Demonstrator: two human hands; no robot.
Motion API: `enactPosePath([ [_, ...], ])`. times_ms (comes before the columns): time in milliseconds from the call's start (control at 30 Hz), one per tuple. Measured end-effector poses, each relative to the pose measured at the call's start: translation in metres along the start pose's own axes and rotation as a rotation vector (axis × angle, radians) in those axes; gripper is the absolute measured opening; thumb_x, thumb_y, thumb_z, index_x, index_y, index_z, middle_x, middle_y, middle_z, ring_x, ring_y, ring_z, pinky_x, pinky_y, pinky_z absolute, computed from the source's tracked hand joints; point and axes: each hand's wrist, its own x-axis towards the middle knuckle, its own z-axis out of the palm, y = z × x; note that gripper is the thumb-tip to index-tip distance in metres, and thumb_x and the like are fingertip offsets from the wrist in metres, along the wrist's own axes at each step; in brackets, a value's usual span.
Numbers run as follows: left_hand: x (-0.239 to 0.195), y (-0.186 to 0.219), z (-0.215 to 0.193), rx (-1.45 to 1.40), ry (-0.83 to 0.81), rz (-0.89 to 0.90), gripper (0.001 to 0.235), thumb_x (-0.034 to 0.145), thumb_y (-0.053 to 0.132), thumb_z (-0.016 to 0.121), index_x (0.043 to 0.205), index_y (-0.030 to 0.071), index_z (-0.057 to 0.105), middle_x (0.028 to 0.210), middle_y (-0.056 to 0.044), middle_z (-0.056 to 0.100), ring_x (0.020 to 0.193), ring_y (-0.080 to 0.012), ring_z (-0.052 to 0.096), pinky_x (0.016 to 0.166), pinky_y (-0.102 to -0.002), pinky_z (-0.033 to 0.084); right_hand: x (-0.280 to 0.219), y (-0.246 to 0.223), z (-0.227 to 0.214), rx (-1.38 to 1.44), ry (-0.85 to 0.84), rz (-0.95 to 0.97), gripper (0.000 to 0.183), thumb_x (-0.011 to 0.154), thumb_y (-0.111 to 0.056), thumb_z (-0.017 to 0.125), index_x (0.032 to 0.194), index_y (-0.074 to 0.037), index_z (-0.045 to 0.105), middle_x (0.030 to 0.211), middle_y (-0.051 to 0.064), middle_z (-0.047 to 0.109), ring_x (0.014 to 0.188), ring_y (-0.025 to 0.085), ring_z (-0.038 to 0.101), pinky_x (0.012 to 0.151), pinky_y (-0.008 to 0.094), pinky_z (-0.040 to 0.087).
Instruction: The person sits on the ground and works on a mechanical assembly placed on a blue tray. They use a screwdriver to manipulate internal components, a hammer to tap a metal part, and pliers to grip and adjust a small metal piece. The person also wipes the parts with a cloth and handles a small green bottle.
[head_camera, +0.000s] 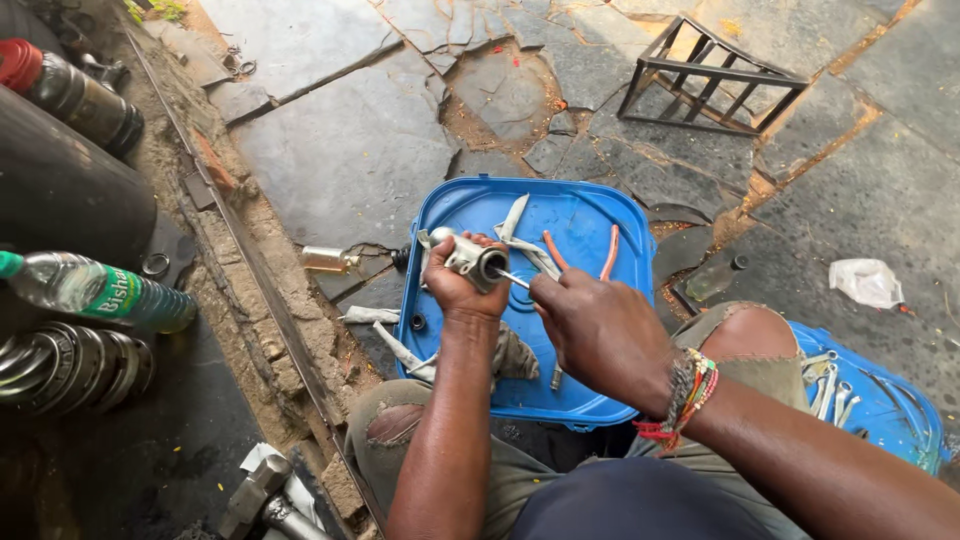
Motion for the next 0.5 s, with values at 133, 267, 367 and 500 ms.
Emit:
enactPosePath([
  [133,-0.005,-0.001,0.000,0.035,-0.029,-0.002,0.024,0.082,0.024,0.060,0.093,0.003,0.056,0.079,-0.010,0.057,0.072,-0.0238,0.058,0.071,-0.040,0.053,0.004,0.008,0.014,-0.023,-0.054,0.020,0.010,0.093,-0.019,0.064,0.097,-0.010,0.061,0.081,0.016,0.064,0.067,0.039,0.066,0.058,0.051,0.052],
  [267,-0.004,-0.006,-0.042,0.013,0.015,-0.040,0.025,0.085,0.026,0.059,0.092,0.002,0.055,0.079,-0.010,0.056,0.072,-0.0242,0.058,0.071,-0.040,0.053,0.029,0.005,0.048,0.051,0.077,-0.173,0.021,0.079,-0.002,0.062,0.100,-0.006,0.061,0.083,0.017,0.064,0.076,0.040,0.068,0.060,0.053,0.051],
  [367,0.007,-0.004,-0.044,0.066,0.092,0.002,0.029,0.084,0.030,0.057,0.089,0.002,0.054,0.078,-0.011,0.056,0.071,-0.0254,0.058,0.070,-0.041,0.053,0.043,0.013,0.008,0.070,0.026,-0.131,0.050,0.078,0.001,0.060,0.124,-0.019,0.069,0.088,0.017,0.067,0.083,0.040,0.069,0.069,0.055,0.052],
  [500,0.012,-0.013,-0.036,0.079,0.057,-0.030,0.026,0.082,0.026,0.058,0.092,0.001,0.059,0.080,-0.011,0.060,0.070,-0.0251,0.058,0.067,-0.040,0.051,-0.061,0.037,-0.120,0.047,-0.114,0.332,0.020,0.089,-0.033,0.076,0.090,-0.013,0.072,0.077,0.008,0.068,0.068,0.026,0.067,0.063,0.042,0.052],
])
